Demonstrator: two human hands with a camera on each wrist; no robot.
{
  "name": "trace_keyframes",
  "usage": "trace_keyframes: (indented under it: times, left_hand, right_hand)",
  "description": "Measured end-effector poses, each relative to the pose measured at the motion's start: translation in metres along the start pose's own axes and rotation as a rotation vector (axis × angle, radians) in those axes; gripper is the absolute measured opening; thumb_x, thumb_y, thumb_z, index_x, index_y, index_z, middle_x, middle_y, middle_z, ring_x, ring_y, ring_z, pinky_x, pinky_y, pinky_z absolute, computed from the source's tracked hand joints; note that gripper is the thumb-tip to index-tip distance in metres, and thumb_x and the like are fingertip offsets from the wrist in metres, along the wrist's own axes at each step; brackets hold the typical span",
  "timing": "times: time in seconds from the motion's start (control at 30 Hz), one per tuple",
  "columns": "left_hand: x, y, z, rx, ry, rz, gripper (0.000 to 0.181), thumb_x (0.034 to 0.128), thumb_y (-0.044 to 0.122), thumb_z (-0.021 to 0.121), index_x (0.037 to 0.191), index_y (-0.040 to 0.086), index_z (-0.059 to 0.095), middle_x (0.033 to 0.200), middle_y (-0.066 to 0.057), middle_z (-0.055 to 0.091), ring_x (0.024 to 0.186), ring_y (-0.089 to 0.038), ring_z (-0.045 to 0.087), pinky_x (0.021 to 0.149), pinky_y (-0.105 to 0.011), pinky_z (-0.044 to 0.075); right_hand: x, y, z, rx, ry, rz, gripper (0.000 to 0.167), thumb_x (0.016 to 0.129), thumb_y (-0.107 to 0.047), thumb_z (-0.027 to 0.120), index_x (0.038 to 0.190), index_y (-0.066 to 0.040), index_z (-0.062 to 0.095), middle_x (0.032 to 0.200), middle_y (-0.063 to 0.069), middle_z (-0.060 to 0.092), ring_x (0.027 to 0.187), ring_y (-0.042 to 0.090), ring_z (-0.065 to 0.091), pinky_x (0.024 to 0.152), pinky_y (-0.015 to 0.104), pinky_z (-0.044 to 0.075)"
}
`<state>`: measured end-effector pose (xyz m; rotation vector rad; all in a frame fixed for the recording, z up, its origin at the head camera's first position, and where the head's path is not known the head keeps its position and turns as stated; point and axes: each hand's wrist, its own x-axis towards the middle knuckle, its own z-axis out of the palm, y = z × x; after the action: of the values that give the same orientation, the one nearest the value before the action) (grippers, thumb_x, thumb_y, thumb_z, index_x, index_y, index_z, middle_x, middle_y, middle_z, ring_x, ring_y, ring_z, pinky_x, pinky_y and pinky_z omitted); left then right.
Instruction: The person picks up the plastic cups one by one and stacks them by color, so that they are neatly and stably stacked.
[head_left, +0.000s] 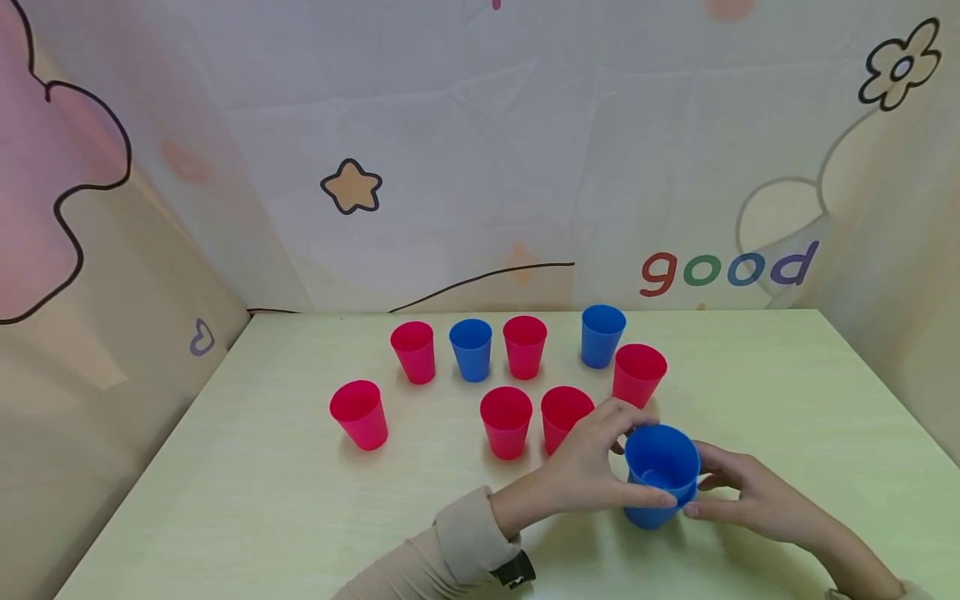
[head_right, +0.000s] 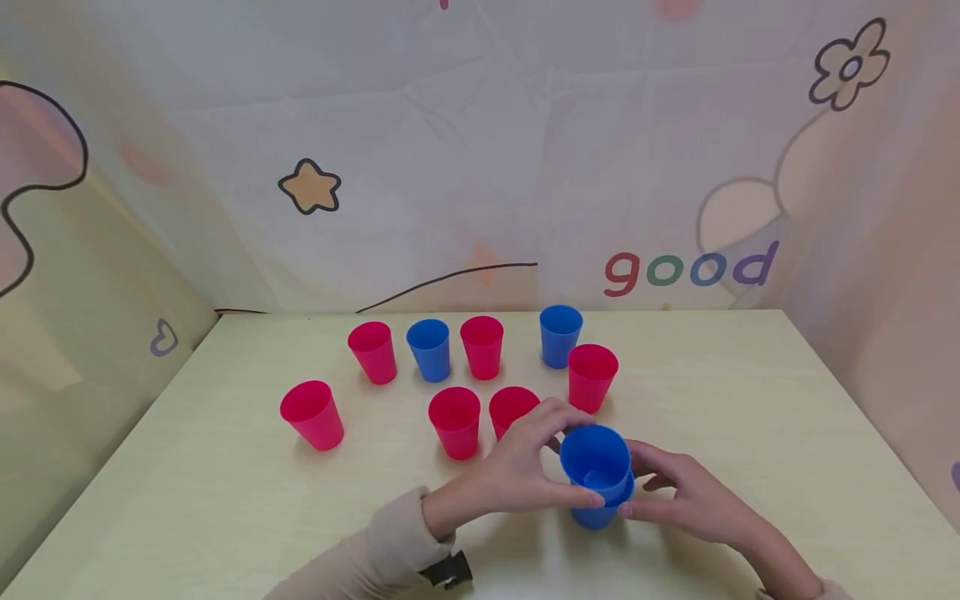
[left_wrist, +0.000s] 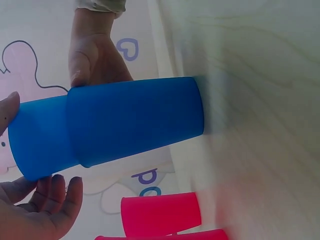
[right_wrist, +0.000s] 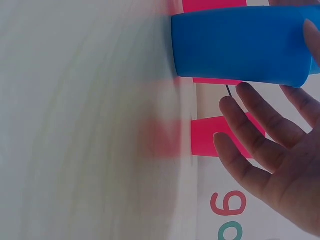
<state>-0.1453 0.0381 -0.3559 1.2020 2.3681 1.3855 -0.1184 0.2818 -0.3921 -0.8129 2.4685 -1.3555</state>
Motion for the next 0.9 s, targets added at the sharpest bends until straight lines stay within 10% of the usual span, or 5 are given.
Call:
trace_keyframes:
  times: [0.9]
  left_hand:
    - [0.002,-0.009,0.011,-0.022,0.007,-0.078,0.06,0.0695,0.029,0.078,0.122,0.015,0.053,0.112,0.008,0.053,0.095,0.004,0.047,0.074,-0.015,0.044]
  right_hand:
    - [0.0,-0.004,0.001,-0.026,0.016,0.038,0.055,0.083,-0.012,0.065,0.13,0.004,0.041,0.117,-0.019,0.051,0.099,0.002,0.054,0.073,0.028,0.051]
